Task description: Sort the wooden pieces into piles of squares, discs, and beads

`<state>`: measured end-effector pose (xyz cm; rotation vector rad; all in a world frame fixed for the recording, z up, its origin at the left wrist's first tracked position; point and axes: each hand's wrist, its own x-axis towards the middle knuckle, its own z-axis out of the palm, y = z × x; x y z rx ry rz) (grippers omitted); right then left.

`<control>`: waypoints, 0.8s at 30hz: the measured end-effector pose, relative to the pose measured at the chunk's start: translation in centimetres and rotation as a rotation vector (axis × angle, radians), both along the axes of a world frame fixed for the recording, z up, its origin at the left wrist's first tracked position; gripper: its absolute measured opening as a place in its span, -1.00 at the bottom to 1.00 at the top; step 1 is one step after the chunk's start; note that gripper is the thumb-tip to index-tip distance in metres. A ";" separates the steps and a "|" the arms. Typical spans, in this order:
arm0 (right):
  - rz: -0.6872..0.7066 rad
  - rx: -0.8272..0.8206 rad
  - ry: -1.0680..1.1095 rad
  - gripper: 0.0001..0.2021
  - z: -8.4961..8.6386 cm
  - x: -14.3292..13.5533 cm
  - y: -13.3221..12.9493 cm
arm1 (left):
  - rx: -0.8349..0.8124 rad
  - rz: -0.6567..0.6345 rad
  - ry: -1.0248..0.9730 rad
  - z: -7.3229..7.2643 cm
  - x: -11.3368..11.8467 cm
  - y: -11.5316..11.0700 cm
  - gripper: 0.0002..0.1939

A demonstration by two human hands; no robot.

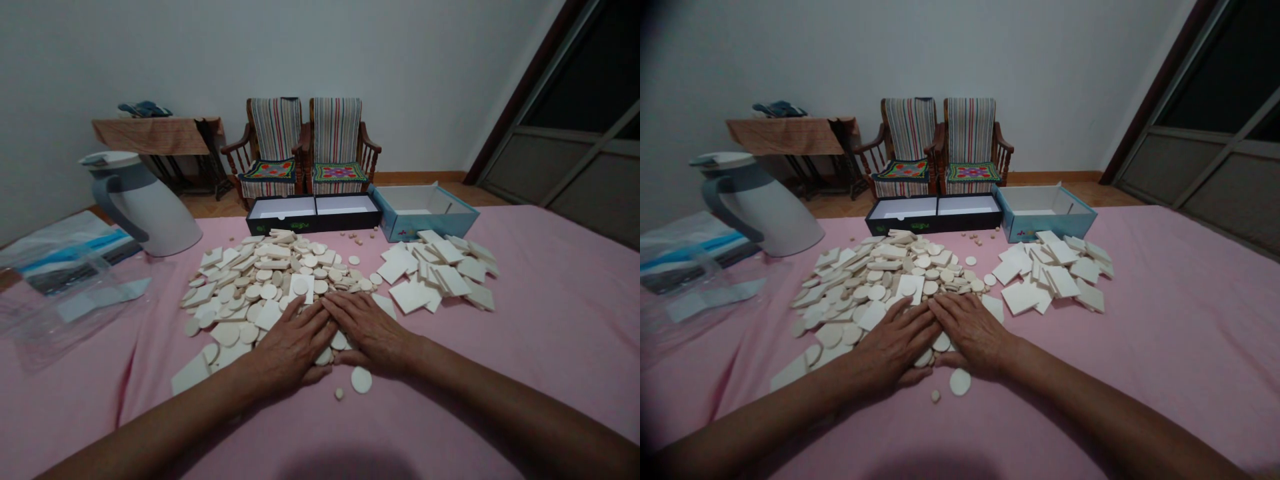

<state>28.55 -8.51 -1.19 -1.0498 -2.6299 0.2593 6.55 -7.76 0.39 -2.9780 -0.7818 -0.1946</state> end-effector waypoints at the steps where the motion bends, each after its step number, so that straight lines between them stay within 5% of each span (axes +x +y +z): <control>1: 0.000 0.012 0.001 -0.19 0.1 -0.1 0.3 | 0.019 0.009 -0.005 0.0 0.0 0.1 -0.39; 8: -0.089 0.110 0.048 -0.53 0.2 -1.3 1.9 | 0.141 0.080 -0.064 0.1 -1.1 4.0 -0.74; 16: -0.137 0.111 0.020 -0.75 1.0 -2.1 5.7 | 0.146 0.226 -0.151 1.4 -1.0 8.8 -0.76; 20: -0.144 0.035 0.204 -0.78 2.7 -0.3 4.8 | 0.147 0.190 -0.281 2.5 -2.1 8.0 -0.76; 24: -0.093 -0.228 0.231 -0.91 4.6 1.8 1.5 | -0.049 -0.056 -0.191 3.6 -3.4 4.0 -0.76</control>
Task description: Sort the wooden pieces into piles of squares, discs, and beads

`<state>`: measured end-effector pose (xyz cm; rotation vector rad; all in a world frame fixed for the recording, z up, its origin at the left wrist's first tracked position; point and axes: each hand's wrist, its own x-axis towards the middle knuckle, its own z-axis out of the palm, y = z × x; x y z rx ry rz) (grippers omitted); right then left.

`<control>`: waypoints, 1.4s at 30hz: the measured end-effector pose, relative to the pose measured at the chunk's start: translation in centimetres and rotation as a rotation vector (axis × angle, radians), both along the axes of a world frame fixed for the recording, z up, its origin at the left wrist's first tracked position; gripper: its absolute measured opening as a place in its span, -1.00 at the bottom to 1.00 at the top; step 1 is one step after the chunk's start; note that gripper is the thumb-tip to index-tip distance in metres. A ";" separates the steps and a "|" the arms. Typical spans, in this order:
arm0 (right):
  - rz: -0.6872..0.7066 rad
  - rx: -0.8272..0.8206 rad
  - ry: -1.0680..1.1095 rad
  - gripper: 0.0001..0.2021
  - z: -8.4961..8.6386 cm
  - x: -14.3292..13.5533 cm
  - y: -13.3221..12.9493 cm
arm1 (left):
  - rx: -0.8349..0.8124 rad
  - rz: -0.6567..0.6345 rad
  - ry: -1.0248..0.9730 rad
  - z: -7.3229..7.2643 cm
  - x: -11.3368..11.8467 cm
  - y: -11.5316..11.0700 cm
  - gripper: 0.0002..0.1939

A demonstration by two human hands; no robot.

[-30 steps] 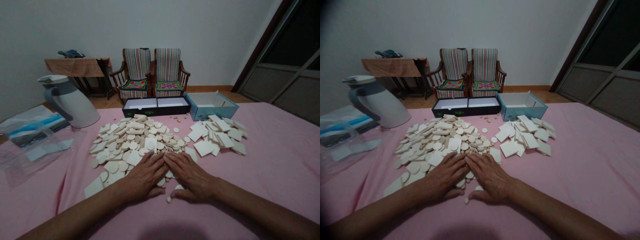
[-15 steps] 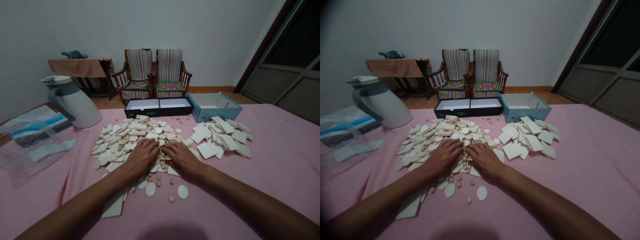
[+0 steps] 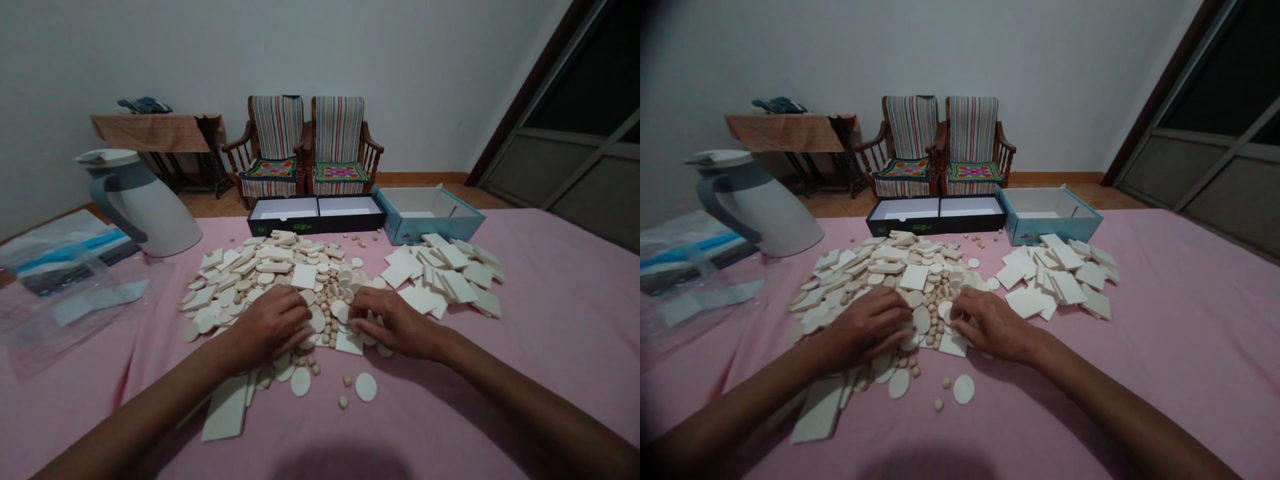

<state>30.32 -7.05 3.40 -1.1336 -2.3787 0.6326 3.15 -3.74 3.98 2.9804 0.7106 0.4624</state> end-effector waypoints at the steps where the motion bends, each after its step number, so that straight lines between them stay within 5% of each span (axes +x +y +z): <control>1: 0.037 -0.071 -0.023 -0.93 0.3 0.3 -0.9 | -0.039 -0.051 0.043 0.1 -0.3 -1.1 -0.75; 6: 0.154 -0.185 -0.170 -0.82 0.1 0.2 -4.7 | -0.169 -0.070 0.210 -0.9 -1.3 -5.3 -0.66; 14: 0.019 -0.055 -0.311 -0.71 -2.6 -3.8 -7.1 | -0.134 0.162 0.250 -3.1 0.4 -7.3 -0.58; 23: -0.128 -0.026 -0.312 -0.90 -3.4 -4.6 -7.9 | -0.038 0.258 0.315 -5.0 2.7 -8.7 -0.90; 35: -0.093 -0.112 -0.158 -0.82 -4.3 -3.5 -7.5 | -0.095 0.256 0.227 -5.6 3.2 -8.9 -0.84; 42: -0.091 -0.182 -0.033 -0.90 -4.4 -3.4 -7.3 | -0.103 0.247 0.294 -4.7 3.9 -8.9 -0.91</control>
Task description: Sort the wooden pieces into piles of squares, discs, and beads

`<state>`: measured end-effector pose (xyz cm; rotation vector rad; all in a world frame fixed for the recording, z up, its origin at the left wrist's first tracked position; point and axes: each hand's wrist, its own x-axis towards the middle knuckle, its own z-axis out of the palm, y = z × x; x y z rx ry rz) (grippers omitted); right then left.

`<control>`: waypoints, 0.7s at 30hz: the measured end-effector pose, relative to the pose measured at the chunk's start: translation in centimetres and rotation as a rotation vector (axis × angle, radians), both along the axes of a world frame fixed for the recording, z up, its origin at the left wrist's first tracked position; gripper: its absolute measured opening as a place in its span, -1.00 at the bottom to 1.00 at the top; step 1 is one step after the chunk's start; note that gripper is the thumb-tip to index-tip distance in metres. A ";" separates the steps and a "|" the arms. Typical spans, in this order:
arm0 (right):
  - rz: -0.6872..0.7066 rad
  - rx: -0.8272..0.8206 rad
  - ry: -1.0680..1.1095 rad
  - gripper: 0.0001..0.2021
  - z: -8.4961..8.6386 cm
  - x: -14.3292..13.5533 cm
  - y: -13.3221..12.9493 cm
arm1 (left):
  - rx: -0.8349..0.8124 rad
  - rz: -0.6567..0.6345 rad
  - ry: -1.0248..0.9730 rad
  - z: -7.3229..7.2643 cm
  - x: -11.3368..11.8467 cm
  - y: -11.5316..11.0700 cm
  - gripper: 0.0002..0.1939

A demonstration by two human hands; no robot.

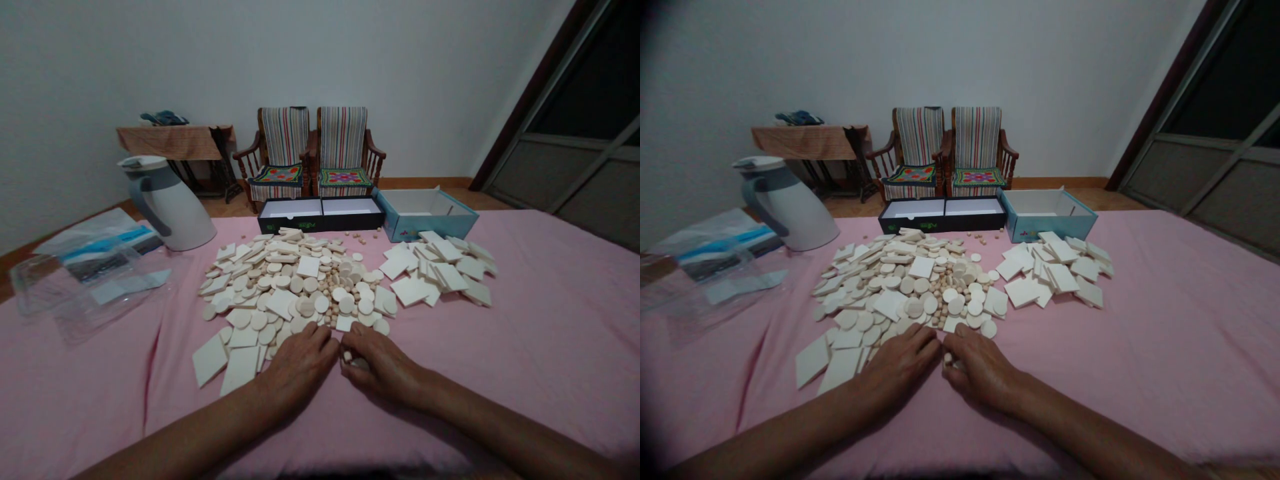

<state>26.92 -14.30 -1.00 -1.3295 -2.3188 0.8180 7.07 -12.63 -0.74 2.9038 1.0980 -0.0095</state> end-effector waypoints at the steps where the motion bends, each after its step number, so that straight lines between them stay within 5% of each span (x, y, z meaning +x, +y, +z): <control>1: 0.008 0.001 0.011 -0.90 0.0 0.0 0.0 | 0.006 -0.008 0.026 0.1 0.1 0.1 -0.90; 12: -0.047 0.013 0.096 -0.87 0.4 0.6 1.3 | 0.077 -0.015 0.030 0.4 0.5 1.0 -0.91; 18: -0.211 0.257 0.105 -0.94 2.7 1.0 7.7 | 0.182 0.059 -0.187 2.6 1.1 5.8 -0.90; 21: -0.248 0.421 0.094 -0.88 3.3 0.5 8.6 | 0.230 0.107 -0.329 4.2 0.7 8.3 -0.89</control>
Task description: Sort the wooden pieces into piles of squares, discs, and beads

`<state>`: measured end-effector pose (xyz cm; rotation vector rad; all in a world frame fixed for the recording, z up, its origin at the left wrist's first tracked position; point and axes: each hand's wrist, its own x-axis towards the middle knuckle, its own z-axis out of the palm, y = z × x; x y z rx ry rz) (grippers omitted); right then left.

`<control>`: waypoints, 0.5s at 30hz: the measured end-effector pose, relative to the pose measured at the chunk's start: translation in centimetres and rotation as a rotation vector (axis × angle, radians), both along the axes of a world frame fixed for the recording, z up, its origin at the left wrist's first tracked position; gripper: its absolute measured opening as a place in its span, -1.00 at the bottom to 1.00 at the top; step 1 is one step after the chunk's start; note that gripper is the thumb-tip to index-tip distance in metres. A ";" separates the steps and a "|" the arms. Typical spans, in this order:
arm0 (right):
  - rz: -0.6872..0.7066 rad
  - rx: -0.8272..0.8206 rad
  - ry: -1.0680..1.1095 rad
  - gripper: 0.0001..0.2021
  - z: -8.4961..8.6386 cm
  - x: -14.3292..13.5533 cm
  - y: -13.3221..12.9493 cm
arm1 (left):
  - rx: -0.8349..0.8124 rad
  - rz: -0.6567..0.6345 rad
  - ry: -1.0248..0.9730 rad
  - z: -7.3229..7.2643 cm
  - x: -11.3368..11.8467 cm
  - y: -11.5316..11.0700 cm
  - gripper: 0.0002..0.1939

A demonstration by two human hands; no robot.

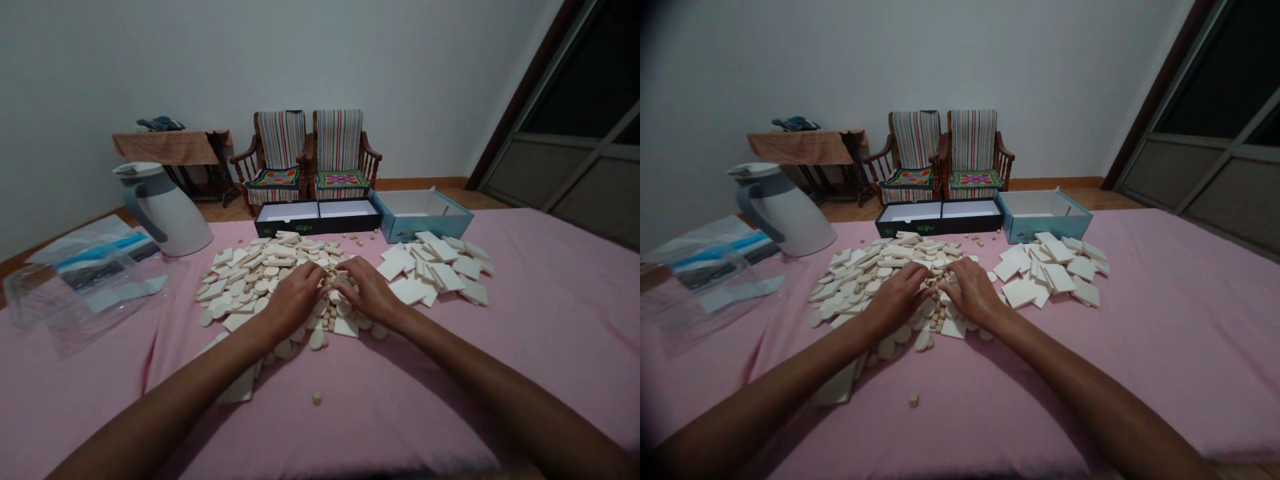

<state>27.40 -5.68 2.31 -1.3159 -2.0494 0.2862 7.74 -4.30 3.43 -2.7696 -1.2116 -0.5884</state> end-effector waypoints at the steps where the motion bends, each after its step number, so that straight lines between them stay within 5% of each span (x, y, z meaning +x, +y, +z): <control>1: 0.011 0.018 -0.021 -0.88 0.1 -0.2 -0.4 | 0.000 0.007 -0.036 0.4 -0.5 0.5 -0.84; 5: 0.280 -0.157 -0.092 -0.90 0.1 -1.2 -4.6 | -0.050 -0.009 -0.077 1.0 -3.5 0.9 -0.82; 7: 0.393 -0.232 -0.148 -0.67 -0.2 -1.9 -6.8 | -0.092 -0.025 -0.069 0.8 -5.0 0.2 -0.82; 10: 0.356 -0.257 -0.255 -0.30 -0.8 -3.3 -8.9 | -0.143 -0.016 -0.049 0.4 -6.9 -1.2 -0.80; 15: 0.239 -0.280 -0.332 -0.30 -2.1 -5.1 -9.7 | -0.253 0.068 -0.008 0.3 -9.8 -4.1 -0.74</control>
